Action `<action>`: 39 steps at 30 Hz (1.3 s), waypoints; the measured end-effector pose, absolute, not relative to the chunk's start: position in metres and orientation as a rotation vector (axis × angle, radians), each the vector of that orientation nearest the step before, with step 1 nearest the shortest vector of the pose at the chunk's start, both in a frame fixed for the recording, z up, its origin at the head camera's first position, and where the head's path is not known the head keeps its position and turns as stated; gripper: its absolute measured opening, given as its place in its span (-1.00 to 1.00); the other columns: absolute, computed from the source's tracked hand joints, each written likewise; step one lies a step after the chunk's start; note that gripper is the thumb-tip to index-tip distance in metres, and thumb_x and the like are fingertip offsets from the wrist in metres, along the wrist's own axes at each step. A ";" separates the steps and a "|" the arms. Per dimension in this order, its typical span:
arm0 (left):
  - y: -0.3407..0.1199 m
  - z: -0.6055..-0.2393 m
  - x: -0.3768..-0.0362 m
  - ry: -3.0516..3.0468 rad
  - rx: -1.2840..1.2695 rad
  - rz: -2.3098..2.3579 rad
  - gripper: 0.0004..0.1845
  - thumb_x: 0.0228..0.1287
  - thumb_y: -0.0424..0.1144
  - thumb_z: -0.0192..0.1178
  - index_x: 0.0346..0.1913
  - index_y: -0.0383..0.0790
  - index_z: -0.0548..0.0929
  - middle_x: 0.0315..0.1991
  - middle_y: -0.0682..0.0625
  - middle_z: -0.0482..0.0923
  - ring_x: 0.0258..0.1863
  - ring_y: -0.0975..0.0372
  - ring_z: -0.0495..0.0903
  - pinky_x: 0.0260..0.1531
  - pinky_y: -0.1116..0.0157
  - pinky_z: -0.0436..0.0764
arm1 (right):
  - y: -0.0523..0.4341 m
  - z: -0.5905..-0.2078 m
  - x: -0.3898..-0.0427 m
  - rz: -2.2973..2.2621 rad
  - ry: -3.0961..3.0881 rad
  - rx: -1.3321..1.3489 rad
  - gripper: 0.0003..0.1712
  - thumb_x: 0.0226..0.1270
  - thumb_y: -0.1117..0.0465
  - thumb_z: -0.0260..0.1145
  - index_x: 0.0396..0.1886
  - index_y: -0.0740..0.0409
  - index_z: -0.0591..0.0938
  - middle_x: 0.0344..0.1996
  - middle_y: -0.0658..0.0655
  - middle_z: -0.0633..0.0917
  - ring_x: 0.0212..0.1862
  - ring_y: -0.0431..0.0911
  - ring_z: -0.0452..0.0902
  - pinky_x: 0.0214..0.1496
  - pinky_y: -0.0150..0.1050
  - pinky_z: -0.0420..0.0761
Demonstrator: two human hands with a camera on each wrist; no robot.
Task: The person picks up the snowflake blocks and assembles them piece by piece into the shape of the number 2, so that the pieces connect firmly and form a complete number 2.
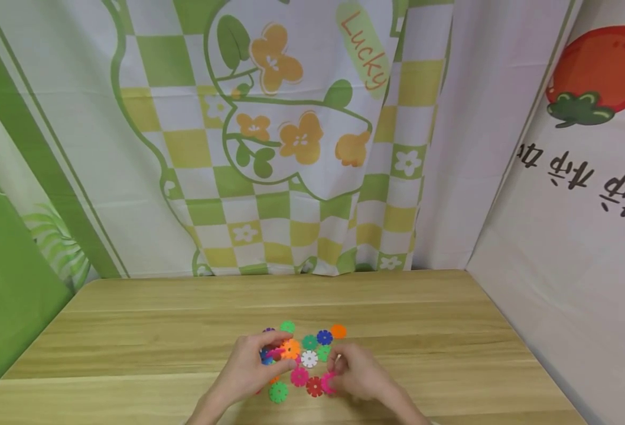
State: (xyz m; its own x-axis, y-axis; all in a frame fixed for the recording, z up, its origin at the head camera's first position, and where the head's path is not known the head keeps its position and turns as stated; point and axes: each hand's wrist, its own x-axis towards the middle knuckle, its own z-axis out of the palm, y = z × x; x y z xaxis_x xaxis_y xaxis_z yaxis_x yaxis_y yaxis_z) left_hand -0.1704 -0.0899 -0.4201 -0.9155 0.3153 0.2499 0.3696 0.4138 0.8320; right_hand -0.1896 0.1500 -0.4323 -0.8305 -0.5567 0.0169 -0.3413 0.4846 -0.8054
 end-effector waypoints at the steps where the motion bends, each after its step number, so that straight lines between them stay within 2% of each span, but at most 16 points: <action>1: -0.090 -0.420 -0.171 -2.596 -0.627 -1.555 -0.54 0.08 -0.19 0.42 0.05 -0.28 0.64 -0.23 -0.01 0.67 -0.52 0.45 0.43 -0.49 0.48 0.52 | 0.149 -0.431 -0.190 -1.285 2.484 -0.773 -0.73 -0.04 0.56 0.34 -0.41 0.18 0.52 -0.58 0.01 0.52 -0.61 -0.30 0.41 -0.62 -0.42 0.50; 5: -0.090 -0.420 -0.171 -2.600 -0.616 -1.562 -0.53 0.08 -0.18 0.43 0.05 -0.30 0.64 -0.27 0.03 0.66 -0.53 0.43 0.43 -0.51 0.47 0.52 | 0.143 -0.425 -0.190 -1.319 2.524 -0.767 -0.78 0.05 0.46 0.40 -0.38 0.18 0.54 -0.48 0.02 0.58 -0.43 -0.25 0.48 -0.40 -0.39 0.56; 9: -0.090 -0.420 -0.170 -2.597 -0.614 -1.543 -0.53 0.09 -0.16 0.43 0.05 -0.30 0.64 -0.13 -0.05 0.68 -0.36 0.40 0.52 -0.31 0.44 0.57 | 0.137 -0.421 -0.189 -1.371 2.549 -0.731 -0.81 0.07 0.37 0.45 -0.36 0.19 0.58 -0.45 0.01 0.63 -0.40 -0.22 0.53 -0.34 -0.38 0.60; 11: -0.090 -0.420 -0.170 -2.599 -0.613 -1.538 -0.53 0.10 -0.15 0.42 0.05 -0.30 0.64 -0.09 -0.07 0.67 -0.34 0.38 0.52 -0.29 0.44 0.57 | 0.135 -0.419 -0.189 -1.404 2.570 -0.724 -0.82 0.08 0.34 0.45 -0.34 0.20 0.61 -0.45 0.01 0.64 -0.39 -0.23 0.55 -0.31 -0.37 0.61; 21: -0.090 -0.420 -0.170 -2.602 -0.598 -1.545 -0.52 0.11 -0.11 0.41 0.05 -0.33 0.64 -0.09 -0.11 0.67 -0.23 0.33 0.62 -0.25 0.46 0.60 | 0.123 -0.413 -0.190 -1.544 2.625 -0.718 -0.85 0.10 0.33 0.46 -0.35 0.23 0.64 -0.44 0.01 0.67 -0.38 -0.25 0.56 -0.31 -0.35 0.62; 29: -0.092 -0.419 -0.170 -2.604 -0.552 -1.567 -0.50 0.11 -0.12 0.40 0.06 -0.34 0.63 -0.17 -0.09 0.66 -0.35 0.37 0.58 -0.36 0.46 0.61 | 0.116 -0.412 -0.190 -1.608 2.578 -0.739 -0.84 0.10 0.33 0.46 -0.35 0.26 0.63 -0.44 0.05 0.67 -0.40 -0.23 0.58 -0.34 -0.36 0.64; 39: -0.093 -0.420 -0.172 -2.590 -0.542 -1.495 -0.52 0.10 -0.11 0.42 0.03 -0.32 0.65 -0.15 -0.10 0.68 -0.32 0.36 0.58 -0.32 0.45 0.60 | 0.113 -0.410 -0.190 -1.641 2.580 -0.711 -0.85 0.09 0.36 0.45 -0.36 0.27 0.63 -0.44 0.06 0.68 -0.40 -0.22 0.58 -0.33 -0.37 0.64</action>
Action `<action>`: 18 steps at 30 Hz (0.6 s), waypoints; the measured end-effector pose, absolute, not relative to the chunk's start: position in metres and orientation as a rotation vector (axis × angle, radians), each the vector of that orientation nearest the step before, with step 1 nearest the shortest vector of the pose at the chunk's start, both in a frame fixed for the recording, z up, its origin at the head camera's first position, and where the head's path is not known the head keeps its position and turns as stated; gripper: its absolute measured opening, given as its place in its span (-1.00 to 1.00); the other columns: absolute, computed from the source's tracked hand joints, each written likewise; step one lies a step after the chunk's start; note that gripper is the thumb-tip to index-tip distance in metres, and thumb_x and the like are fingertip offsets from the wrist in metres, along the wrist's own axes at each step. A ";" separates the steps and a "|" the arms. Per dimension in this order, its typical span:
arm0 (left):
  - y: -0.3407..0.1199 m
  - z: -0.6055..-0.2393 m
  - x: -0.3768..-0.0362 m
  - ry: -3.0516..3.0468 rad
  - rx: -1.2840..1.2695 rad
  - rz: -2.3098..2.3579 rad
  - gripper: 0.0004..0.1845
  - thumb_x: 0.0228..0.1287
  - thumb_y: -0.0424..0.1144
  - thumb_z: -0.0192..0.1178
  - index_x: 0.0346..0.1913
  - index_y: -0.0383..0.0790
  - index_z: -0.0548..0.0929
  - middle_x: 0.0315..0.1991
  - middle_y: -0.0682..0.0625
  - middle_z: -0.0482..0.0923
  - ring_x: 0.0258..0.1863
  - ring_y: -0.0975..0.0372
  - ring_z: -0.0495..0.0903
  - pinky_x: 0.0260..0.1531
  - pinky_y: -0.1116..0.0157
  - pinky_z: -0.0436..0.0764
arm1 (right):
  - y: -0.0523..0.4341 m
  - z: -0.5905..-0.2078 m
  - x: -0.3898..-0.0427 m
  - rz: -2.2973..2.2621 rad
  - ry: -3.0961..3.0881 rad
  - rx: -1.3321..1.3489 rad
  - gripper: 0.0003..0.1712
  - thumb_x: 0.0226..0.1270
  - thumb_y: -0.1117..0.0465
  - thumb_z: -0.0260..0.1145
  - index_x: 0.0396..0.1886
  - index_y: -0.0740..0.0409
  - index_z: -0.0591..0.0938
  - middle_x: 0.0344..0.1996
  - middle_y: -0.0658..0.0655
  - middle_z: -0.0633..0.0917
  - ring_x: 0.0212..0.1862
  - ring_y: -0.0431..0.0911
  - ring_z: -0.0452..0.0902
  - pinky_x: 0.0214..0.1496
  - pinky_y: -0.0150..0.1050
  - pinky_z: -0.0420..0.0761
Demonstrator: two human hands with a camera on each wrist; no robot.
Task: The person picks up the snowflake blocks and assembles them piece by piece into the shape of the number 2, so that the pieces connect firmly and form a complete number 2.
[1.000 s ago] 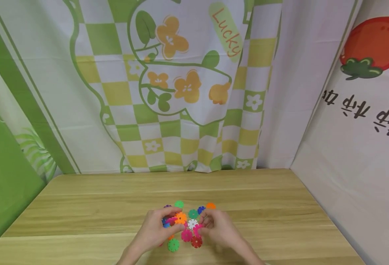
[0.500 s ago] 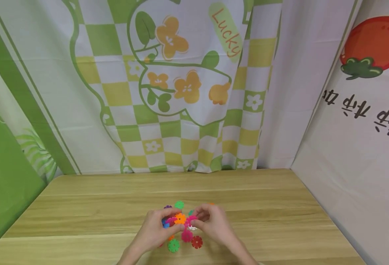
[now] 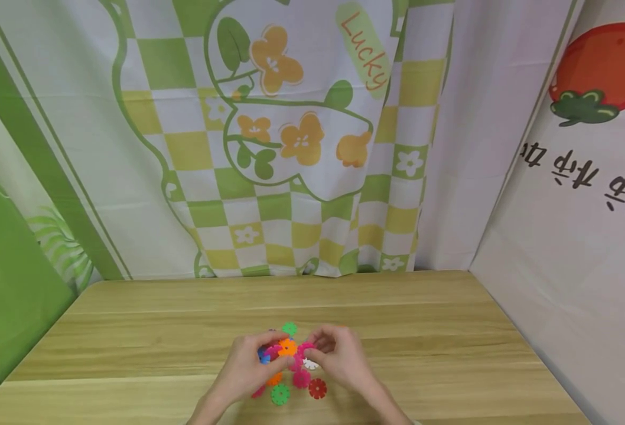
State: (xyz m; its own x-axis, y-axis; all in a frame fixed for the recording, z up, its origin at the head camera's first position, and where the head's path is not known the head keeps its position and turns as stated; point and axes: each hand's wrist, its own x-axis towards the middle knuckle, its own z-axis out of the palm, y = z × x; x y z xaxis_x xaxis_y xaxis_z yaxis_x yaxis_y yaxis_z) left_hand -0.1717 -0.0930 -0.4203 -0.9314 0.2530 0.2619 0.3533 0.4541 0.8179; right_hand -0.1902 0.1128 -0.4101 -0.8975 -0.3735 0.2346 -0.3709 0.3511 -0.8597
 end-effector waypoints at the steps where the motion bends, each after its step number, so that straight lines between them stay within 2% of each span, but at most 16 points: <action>1: -0.093 -0.420 -0.172 -2.592 -0.544 -1.497 -0.52 0.10 -0.11 0.42 0.04 -0.32 0.65 -0.15 -0.10 0.67 -0.32 0.37 0.58 -0.33 0.45 0.60 | 0.113 -0.410 -0.190 -1.652 2.575 -0.712 -0.85 0.09 0.36 0.45 -0.35 0.28 0.63 -0.44 0.07 0.68 -0.40 -0.21 0.58 -0.33 -0.37 0.64; 18: -0.091 -0.421 -0.171 -2.553 -0.629 -1.466 -0.58 0.08 -0.20 0.43 0.00 -0.31 0.67 -0.16 -0.09 0.69 -0.23 0.30 0.61 -0.24 0.43 0.61 | 0.114 -0.414 -0.191 -1.580 2.657 -0.713 -0.87 0.08 0.38 0.44 -0.37 0.21 0.64 -0.44 0.04 0.69 -0.40 -0.25 0.59 -0.34 -0.35 0.64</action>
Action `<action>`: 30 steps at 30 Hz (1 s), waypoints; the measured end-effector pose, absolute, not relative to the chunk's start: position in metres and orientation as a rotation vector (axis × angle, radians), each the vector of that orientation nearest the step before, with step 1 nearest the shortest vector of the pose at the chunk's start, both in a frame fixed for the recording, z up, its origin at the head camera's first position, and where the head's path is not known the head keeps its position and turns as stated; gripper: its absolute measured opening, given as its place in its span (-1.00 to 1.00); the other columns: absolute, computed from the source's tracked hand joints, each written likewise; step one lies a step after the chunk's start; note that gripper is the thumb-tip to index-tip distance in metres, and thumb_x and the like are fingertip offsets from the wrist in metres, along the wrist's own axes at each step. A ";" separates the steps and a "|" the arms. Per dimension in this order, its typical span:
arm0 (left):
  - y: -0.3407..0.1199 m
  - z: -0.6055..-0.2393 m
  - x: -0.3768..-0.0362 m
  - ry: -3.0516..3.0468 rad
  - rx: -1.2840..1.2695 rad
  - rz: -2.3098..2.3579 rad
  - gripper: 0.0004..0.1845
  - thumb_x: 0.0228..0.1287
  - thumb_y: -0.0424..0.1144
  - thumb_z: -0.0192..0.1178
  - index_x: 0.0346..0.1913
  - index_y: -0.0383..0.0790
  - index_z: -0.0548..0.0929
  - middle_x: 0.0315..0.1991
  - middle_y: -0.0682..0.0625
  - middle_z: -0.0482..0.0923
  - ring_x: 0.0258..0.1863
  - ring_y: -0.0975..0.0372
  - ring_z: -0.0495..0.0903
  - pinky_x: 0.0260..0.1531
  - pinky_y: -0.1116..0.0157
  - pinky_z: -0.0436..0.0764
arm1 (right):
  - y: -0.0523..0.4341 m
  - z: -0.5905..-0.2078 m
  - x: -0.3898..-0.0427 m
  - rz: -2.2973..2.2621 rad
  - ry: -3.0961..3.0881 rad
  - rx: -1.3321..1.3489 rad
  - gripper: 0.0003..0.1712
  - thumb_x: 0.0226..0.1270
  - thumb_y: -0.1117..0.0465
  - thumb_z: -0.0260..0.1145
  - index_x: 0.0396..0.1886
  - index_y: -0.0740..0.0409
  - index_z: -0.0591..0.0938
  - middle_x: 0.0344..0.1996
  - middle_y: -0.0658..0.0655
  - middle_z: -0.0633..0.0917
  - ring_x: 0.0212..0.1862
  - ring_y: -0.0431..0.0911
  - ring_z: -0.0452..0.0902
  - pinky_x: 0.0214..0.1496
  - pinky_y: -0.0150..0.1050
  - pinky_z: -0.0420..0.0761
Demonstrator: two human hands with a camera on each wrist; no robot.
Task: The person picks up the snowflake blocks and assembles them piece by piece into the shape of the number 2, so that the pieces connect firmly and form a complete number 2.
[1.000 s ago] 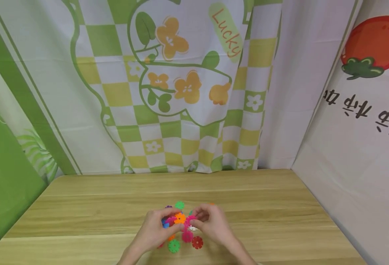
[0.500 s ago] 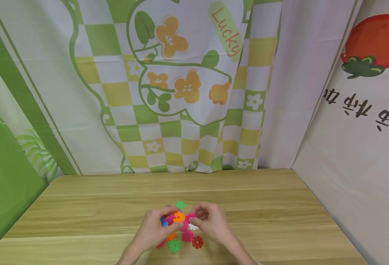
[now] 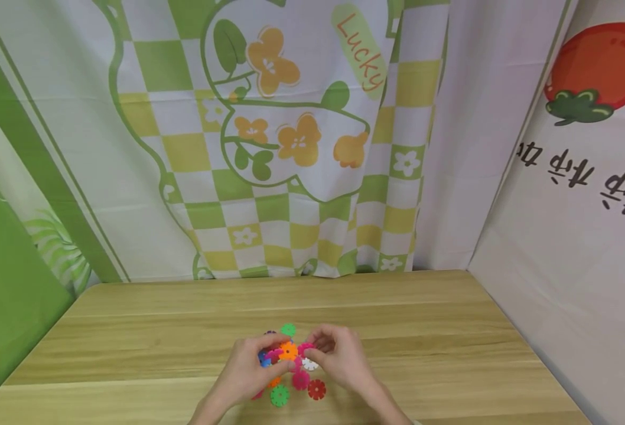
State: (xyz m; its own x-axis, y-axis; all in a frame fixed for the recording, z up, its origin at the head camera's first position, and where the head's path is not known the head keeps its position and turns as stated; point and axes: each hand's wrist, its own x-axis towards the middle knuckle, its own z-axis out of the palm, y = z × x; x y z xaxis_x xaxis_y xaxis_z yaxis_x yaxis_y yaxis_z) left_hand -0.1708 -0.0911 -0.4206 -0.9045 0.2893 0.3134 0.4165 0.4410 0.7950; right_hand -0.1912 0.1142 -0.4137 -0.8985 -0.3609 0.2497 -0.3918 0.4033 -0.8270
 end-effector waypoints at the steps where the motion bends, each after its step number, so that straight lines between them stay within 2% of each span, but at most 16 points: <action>1: -0.091 -0.421 -0.171 -2.549 -0.635 -1.459 -0.58 0.08 -0.20 0.43 0.00 -0.32 0.67 -0.16 -0.09 0.69 -0.23 0.29 0.62 -0.23 0.42 0.61 | 0.114 -0.414 -0.191 1.551 -2.602 0.703 -0.87 0.08 0.38 0.44 -0.37 0.21 0.64 -0.44 0.04 0.69 -0.40 -0.25 0.59 -0.34 -0.35 0.64; 11: -0.091 -0.420 -0.171 -2.587 -0.532 -1.499 -0.54 0.08 -0.16 0.43 0.04 -0.29 0.65 -0.12 -0.08 0.68 -0.20 0.25 0.64 -0.19 0.41 0.62 | 0.114 -0.412 -0.190 1.599 -2.574 0.737 -0.87 0.08 0.36 0.45 -0.39 0.22 0.64 -0.45 0.05 0.70 -0.41 -0.23 0.61 -0.34 -0.35 0.65; 23: -0.089 -0.420 -0.170 -2.596 -0.487 -1.529 -0.51 0.10 -0.06 0.41 0.03 -0.30 0.65 -0.21 -0.03 0.69 -0.33 0.36 0.60 -0.29 0.38 0.64 | 0.111 -0.412 -0.187 1.625 -2.554 0.724 -0.87 0.07 0.39 0.45 -0.40 0.24 0.64 -0.45 0.08 0.71 -0.41 -0.22 0.62 -0.34 -0.35 0.67; 30: -0.086 -0.422 -0.170 -2.588 -0.491 -1.514 -0.53 0.10 -0.13 0.42 0.01 -0.34 0.64 -0.29 0.01 0.67 -0.43 0.43 0.53 -0.41 0.47 0.58 | 0.108 -0.414 -0.187 1.614 -2.491 0.767 -0.88 0.07 0.39 0.47 -0.42 0.27 0.66 -0.48 0.09 0.70 -0.44 -0.21 0.62 -0.39 -0.36 0.66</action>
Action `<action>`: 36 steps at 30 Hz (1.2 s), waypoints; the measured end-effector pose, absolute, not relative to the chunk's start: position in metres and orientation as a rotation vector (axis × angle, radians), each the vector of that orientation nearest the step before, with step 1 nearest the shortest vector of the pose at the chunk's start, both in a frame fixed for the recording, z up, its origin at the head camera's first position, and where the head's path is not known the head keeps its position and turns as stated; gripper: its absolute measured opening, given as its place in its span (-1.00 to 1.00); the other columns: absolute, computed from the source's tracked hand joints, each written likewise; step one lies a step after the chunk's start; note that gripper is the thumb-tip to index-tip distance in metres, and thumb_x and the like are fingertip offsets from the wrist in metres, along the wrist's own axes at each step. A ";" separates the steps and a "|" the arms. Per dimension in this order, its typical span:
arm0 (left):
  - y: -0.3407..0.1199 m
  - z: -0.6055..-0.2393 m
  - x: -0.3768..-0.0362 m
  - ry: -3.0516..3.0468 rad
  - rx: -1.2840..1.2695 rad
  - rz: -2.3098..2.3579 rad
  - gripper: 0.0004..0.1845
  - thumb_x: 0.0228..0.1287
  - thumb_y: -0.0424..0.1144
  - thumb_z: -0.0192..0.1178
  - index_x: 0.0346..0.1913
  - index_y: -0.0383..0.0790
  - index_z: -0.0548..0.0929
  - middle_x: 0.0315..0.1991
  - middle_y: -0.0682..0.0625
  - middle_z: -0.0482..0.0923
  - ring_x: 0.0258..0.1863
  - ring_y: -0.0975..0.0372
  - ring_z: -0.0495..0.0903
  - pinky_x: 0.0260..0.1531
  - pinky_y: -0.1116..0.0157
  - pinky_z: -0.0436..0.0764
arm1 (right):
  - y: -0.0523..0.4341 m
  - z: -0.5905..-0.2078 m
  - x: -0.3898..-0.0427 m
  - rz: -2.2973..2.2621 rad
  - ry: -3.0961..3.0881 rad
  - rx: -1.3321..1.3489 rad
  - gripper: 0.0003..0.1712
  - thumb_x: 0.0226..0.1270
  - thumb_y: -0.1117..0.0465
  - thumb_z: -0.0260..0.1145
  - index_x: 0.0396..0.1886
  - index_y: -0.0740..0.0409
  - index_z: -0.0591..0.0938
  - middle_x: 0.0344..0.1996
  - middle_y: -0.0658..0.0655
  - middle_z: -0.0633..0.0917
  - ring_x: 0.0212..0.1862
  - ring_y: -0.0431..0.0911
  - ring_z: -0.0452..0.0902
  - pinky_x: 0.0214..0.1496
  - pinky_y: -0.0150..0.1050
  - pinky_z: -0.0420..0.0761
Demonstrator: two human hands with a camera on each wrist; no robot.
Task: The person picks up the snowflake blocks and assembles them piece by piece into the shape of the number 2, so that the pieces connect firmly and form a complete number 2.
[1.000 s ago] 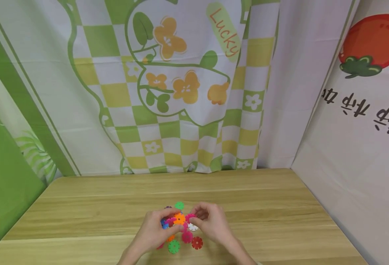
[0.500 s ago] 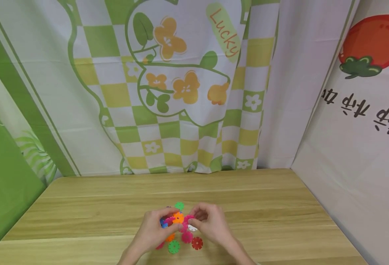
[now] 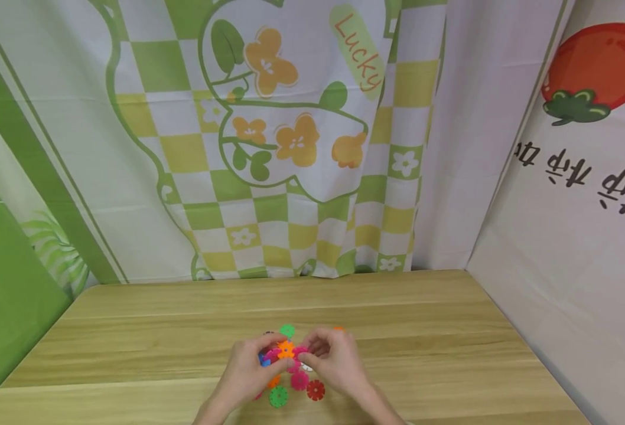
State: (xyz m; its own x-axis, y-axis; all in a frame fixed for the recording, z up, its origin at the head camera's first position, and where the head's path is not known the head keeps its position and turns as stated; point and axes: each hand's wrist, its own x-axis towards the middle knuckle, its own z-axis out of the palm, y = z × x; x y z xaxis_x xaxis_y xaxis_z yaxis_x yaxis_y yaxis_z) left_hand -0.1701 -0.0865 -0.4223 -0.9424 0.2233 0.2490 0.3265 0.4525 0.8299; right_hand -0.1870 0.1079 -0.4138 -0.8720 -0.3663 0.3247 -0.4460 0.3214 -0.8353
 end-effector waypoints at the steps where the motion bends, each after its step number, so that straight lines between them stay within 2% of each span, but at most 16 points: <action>1: -0.086 -0.423 -0.170 -2.587 -0.494 -1.525 -0.54 0.10 -0.15 0.41 0.02 -0.35 0.64 -0.30 0.02 0.67 -0.45 0.44 0.53 -0.43 0.47 0.58 | 0.107 -0.414 -0.187 1.617 -2.486 0.768 -0.88 0.07 0.38 0.47 -0.42 0.27 0.66 -0.48 0.09 0.70 -0.44 -0.21 0.62 -0.39 -0.37 0.66; 5: -0.084 -0.423 -0.170 -2.598 -0.483 -1.582 -0.54 0.12 -0.22 0.39 0.05 -0.41 0.61 -0.38 0.03 0.69 -0.62 0.39 0.52 -0.60 0.49 0.53 | 0.106 -0.415 -0.186 1.608 -2.489 0.740 -0.87 0.05 0.38 0.48 -0.44 0.26 0.66 -0.50 0.09 0.70 -0.46 -0.20 0.62 -0.40 -0.41 0.65; 8: -0.083 -0.422 -0.168 -2.589 -0.478 -1.616 -0.53 0.13 -0.26 0.38 0.07 -0.44 0.59 -0.36 -0.05 0.70 -0.65 0.29 0.58 -0.64 0.49 0.53 | 0.104 -0.415 -0.186 1.561 -2.498 0.711 -0.87 0.02 0.40 0.49 -0.47 0.24 0.66 -0.52 0.08 0.70 -0.48 -0.22 0.62 -0.41 -0.43 0.64; 12: -0.080 -0.422 -0.166 -2.543 -0.484 -1.645 -0.54 0.13 -0.28 0.37 0.06 -0.47 0.58 -0.26 -0.15 0.70 -0.50 0.26 0.65 -0.49 0.49 0.60 | 0.100 -0.414 -0.182 1.485 -2.487 0.671 -0.83 -0.03 0.45 0.50 -0.52 0.21 0.65 -0.57 0.05 0.69 -0.51 -0.26 0.60 -0.45 -0.43 0.63; 18: -0.079 -0.420 -0.167 -2.548 -0.460 -1.646 -0.55 0.16 -0.20 0.37 0.05 -0.42 0.61 -0.14 -0.14 0.68 -0.32 0.32 0.62 -0.32 0.44 0.63 | 0.099 -0.415 -0.179 1.468 -2.426 0.659 -0.82 -0.05 0.48 0.49 -0.52 0.20 0.65 -0.58 0.04 0.69 -0.52 -0.27 0.60 -0.46 -0.42 0.64; 22: -0.084 -0.419 -0.169 -2.587 -0.510 -1.669 -0.49 0.22 -0.07 0.32 0.11 -0.37 0.58 -0.07 -0.12 0.66 -0.19 0.23 0.62 -0.22 0.36 0.64 | 0.103 -0.417 -0.183 1.514 -2.391 0.726 -0.85 -0.01 0.45 0.48 -0.47 0.24 0.66 -0.55 0.08 0.70 -0.49 -0.22 0.63 -0.44 -0.40 0.65; 25: -0.090 -0.418 -0.170 -2.573 -0.560 -1.767 -0.50 0.34 -0.06 0.20 0.16 -0.38 0.54 -0.07 -0.13 0.66 -0.11 0.12 0.64 -0.15 0.25 0.65 | 0.108 -0.418 -0.187 1.566 -2.378 0.793 -0.87 0.02 0.43 0.47 -0.45 0.26 0.66 -0.51 0.12 0.71 -0.46 -0.18 0.65 -0.42 -0.38 0.66; 29: -0.091 -0.418 -0.170 -2.571 -0.531 -1.934 -0.57 0.42 -0.09 0.10 0.13 -0.39 0.56 -0.15 -0.14 0.68 -0.17 0.06 0.67 -0.17 0.25 0.66 | 0.113 -0.414 -0.188 1.608 -2.419 0.832 -0.89 0.04 0.42 0.46 -0.44 0.24 0.67 -0.48 0.13 0.71 -0.42 -0.19 0.65 -0.39 -0.36 0.67; 36: -0.084 -0.419 -0.168 -2.555 -0.455 -2.066 -0.67 0.33 -0.14 0.21 -0.01 -0.33 0.65 -0.27 -0.08 0.69 -0.31 0.20 0.65 -0.38 0.39 0.63 | 0.113 -0.416 -0.189 1.548 -2.431 0.955 -0.90 0.05 0.40 0.46 -0.44 0.20 0.68 -0.47 0.09 0.72 -0.41 -0.22 0.64 -0.37 -0.34 0.68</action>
